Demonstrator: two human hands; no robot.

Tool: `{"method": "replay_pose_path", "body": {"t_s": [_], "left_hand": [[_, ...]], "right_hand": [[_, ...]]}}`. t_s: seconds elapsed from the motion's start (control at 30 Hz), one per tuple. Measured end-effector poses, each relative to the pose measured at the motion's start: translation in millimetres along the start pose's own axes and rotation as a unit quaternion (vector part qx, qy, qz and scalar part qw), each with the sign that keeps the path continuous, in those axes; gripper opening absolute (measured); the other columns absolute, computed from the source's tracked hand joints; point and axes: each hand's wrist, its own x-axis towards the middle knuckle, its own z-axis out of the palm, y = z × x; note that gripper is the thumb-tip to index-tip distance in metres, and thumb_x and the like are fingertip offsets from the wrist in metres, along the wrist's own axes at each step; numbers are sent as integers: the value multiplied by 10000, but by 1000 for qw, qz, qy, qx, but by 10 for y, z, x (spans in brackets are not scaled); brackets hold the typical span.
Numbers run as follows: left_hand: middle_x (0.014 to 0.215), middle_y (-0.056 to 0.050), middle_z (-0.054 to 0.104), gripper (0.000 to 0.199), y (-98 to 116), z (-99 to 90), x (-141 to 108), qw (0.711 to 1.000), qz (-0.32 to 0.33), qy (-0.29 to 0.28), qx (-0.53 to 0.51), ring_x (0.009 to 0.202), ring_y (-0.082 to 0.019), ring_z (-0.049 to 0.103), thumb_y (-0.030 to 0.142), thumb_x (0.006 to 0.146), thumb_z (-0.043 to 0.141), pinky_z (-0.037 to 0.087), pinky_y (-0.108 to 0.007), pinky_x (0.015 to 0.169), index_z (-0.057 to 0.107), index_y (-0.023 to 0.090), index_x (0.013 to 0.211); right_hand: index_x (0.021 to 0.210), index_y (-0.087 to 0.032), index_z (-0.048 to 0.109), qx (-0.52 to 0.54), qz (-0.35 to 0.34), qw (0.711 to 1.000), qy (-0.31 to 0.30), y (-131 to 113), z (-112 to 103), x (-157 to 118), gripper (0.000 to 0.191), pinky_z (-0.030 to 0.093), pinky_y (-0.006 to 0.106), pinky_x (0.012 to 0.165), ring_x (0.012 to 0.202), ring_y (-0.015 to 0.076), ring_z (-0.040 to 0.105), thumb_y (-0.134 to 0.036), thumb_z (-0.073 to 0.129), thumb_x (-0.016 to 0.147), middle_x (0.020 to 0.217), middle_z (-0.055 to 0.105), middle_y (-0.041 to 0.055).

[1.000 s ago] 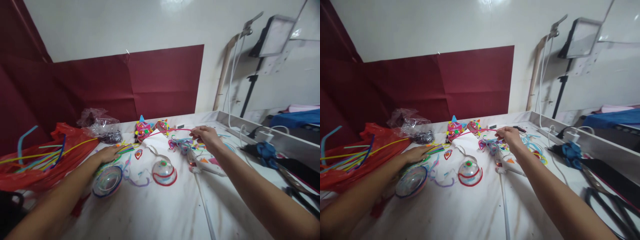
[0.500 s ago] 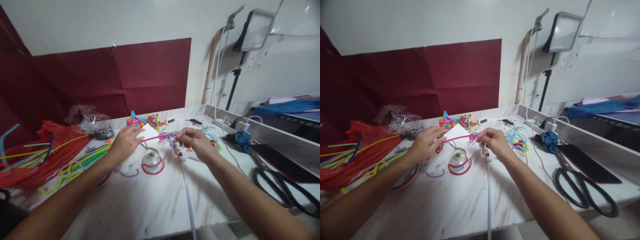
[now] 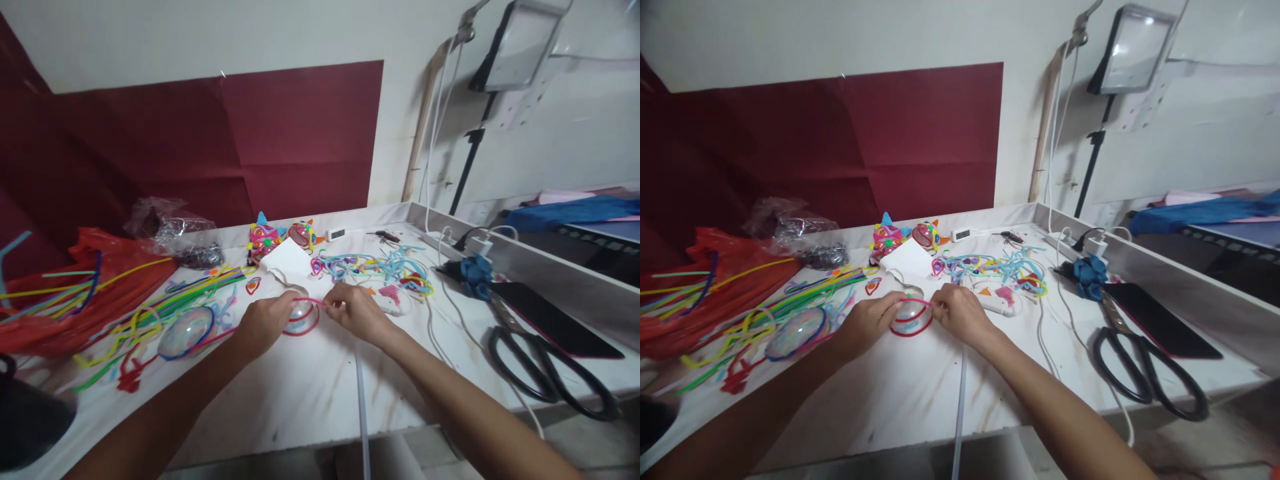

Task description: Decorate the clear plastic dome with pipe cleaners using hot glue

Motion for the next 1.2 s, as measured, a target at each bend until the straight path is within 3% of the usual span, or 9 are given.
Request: {"method": "replay_pose_path", "body": {"t_s": [0.1,0.17,0.33,0.5,0.6,0.77,0.97,1.1,1.2], "left_hand": [[821,-34,833,421,-9,16,47,998,-52,24,1,721,-267,814,334,1123,408,595,-350,646,795,364,1286],[821,-35,830,392,-22,26,89,997,-49,60,0,753,-257,816,307,1111,430,597,-338,672,809,324,1210],[1008,-67,860,309,-86,85,183,984,-6,176,-24,940,-233,822,229,1053,531,627,-303,832,840,237,1055],[969,-77,860,277,-137,140,228,975,-1,214,-64,892,-219,808,211,1026,589,625,-288,836,865,214,1002],[937,-69,870,299,-116,130,206,972,-20,215,-90,855,-213,804,223,1034,572,614,-280,835,870,208,1014],[745,3,822,322,-32,54,111,973,-72,176,-130,628,-157,723,251,1036,558,544,-234,689,866,217,1123],[916,-75,863,265,42,-17,60,963,-59,205,-167,846,-202,790,250,955,615,603,-264,831,875,204,937],[758,-43,787,210,77,-23,59,944,-146,148,-254,663,-171,730,220,887,664,578,-253,648,866,191,838],[652,-2,732,205,136,-28,59,903,-230,80,-355,523,-155,678,217,868,669,542,-245,515,867,171,896]], "right_hand": [[836,-237,833,-68,-31,997,-26,-81,39,140,218,543,335,805,907,267,799,-57,740,917,982,854,99],[881,-212,853,-74,-36,996,-30,-114,66,233,185,522,323,800,915,260,792,-74,748,944,993,860,108],[837,-172,840,37,-16,999,-36,-74,122,399,185,450,266,697,738,181,701,-71,758,968,761,786,37],[753,-177,788,115,2,993,-32,-3,138,497,210,420,252,670,651,143,608,-40,758,909,642,679,-24],[753,-178,758,134,6,990,-39,5,149,538,201,436,245,665,642,138,592,-73,722,920,631,662,-31],[769,-174,736,209,28,976,-55,-36,184,520,139,443,235,613,594,128,568,-143,698,899,603,645,-33],[737,-180,721,330,64,938,-83,-120,184,422,187,398,212,501,523,105,525,-294,859,790,559,633,-44],[739,-163,735,384,111,909,-116,-137,174,388,258,401,197,476,492,98,544,-312,944,730,530,655,-27],[740,-156,741,420,150,887,-124,-120,198,385,220,417,192,459,490,108,580,-262,934,736,528,674,-6]]}}
